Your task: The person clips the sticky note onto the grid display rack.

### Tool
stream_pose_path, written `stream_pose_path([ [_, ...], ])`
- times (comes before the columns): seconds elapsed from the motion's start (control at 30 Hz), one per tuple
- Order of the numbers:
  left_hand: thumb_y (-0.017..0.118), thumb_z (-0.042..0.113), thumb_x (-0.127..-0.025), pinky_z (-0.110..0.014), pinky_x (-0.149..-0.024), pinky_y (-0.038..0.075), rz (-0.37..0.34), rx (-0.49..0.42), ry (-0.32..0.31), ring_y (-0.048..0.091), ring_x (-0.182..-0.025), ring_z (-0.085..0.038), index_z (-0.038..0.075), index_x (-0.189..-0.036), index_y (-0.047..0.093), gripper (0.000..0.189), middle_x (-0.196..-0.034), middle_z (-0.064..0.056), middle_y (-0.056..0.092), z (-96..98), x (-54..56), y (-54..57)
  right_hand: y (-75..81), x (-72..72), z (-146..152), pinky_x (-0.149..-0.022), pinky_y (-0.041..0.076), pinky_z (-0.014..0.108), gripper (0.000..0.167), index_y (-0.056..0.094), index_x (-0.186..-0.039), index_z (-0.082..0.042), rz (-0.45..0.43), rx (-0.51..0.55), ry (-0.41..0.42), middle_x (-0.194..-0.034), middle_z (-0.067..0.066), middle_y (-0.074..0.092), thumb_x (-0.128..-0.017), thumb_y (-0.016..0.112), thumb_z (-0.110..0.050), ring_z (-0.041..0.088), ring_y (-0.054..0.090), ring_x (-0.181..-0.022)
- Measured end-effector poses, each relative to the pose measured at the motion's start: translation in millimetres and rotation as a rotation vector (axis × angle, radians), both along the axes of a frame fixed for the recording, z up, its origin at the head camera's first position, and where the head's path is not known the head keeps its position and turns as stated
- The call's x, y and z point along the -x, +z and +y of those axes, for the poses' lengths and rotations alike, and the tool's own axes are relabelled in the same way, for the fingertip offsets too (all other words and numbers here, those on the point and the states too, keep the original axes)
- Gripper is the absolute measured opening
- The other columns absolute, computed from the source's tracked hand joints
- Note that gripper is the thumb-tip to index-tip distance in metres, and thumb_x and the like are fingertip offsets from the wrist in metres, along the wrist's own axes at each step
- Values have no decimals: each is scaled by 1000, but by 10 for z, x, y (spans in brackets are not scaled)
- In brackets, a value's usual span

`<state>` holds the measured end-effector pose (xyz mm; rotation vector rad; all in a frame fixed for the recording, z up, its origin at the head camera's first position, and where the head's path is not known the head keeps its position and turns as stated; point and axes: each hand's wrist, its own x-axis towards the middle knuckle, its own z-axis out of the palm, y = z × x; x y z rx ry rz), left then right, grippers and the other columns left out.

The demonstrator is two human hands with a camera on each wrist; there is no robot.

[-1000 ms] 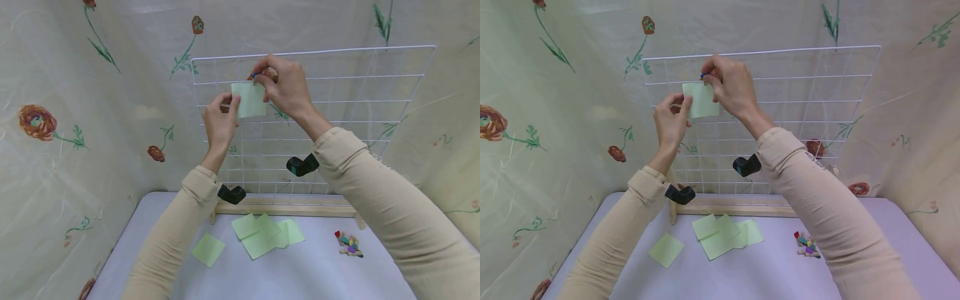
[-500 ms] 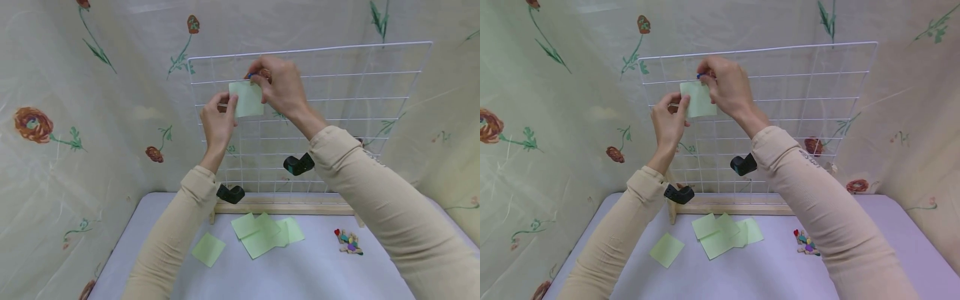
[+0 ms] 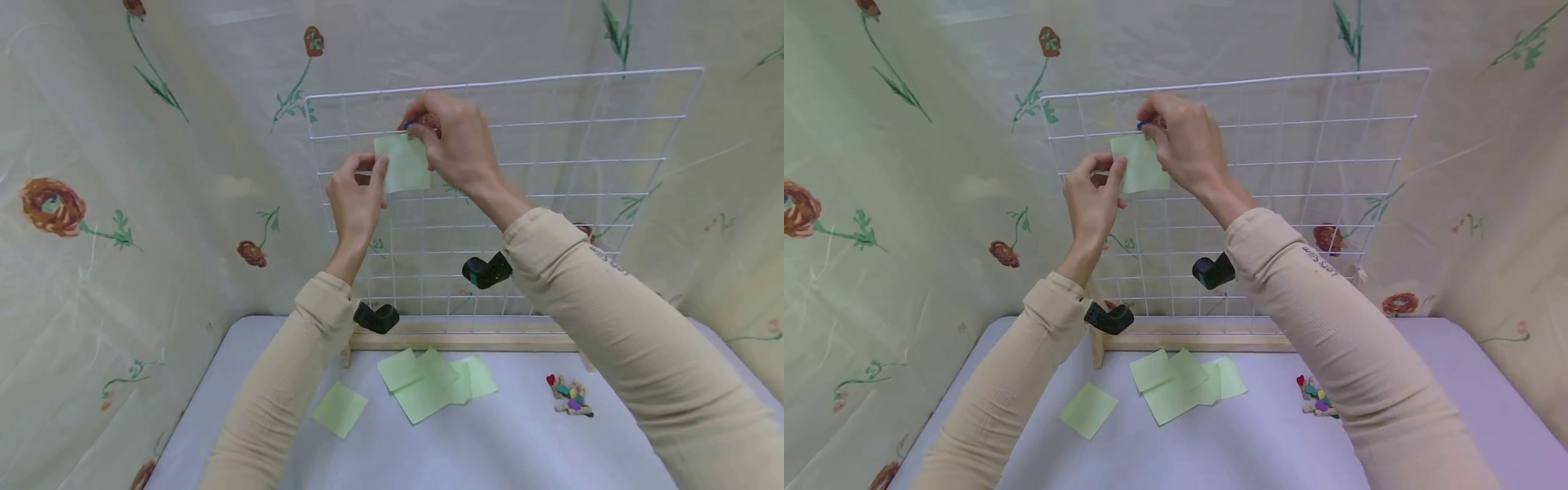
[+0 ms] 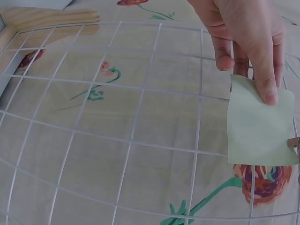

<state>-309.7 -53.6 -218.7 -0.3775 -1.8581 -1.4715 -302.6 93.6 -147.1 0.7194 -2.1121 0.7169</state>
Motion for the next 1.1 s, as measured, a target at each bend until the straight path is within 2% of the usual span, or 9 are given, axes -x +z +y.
stream_pose_path([
  [0.33, 62, 26, -91, -25, -46, 51, -20, -9, -22, 64, -64, -18, 4, -98, 67, 23, -90, -10, 68, 73, 13, 7, 19, -57, 34, -51, 48, 24, 15, 64, -104, -3, -37, -22, -55, -97, 9, 70, -93, 58, -10, 17, 63, -70],
  [0.6, 63, 26, -91, -24, -46, 51, -41, 6, -5, 65, -68, -17, 5, -101, 67, 23, -91, -10, 68, 46, -24, -53, -81, -108, 43, -78, 56, 32, 19, 67, -108, -2, -1, -41, -44, -104, 12, 67, -92, 57, -7, 22, 65, -90],
  [0.73, 63, 27, -91, -24, -46, 51, -42, 16, -1, 65, -70, -17, 5, -104, 67, 25, -93, -10, 69, 41, -21, -53, -108, -124, 76, -74, 56, 29, 23, 65, -113, -3, 45, 4, -36, -108, 13, 65, -93, 55, -7, 22, 65, -88],
  [0.87, 62, 29, -91, -24, -47, 51, -55, 22, 3, 64, -73, -17, 6, -106, 66, 27, -96, -9, 68, 23, -24, -38, -122, -139, 135, -65, 50, 24, 18, 66, -105, -2, 91, 49, -23, -100, 11, 65, -94, 54, -10, 19, 60, -75],
  [1.0, 61, 31, -92, -24, -48, 52, -59, 34, 2, 63, -76, -16, 8, -110, 65, 29, -99, -8, 66, -12, -31, -26, -206, -174, 235, -62, 47, 25, 18, 64, -95, 0, 79, 63, -7, -87, 11, 64, -94, 53, -14, 18, 55, -70],
  [1.1, 61, 31, -92, -25, -48, 52, -59, 33, -4, 62, -77, -16, 9, -111, 64, 30, -100, -8, 66, -23, -47, -39, -346, -211, 343, -62, 47, 28, 19, 64, -94, 1, 38, 75, -7, -83, 10, 63, -94, 52, -15, 17, 55, -70],
])
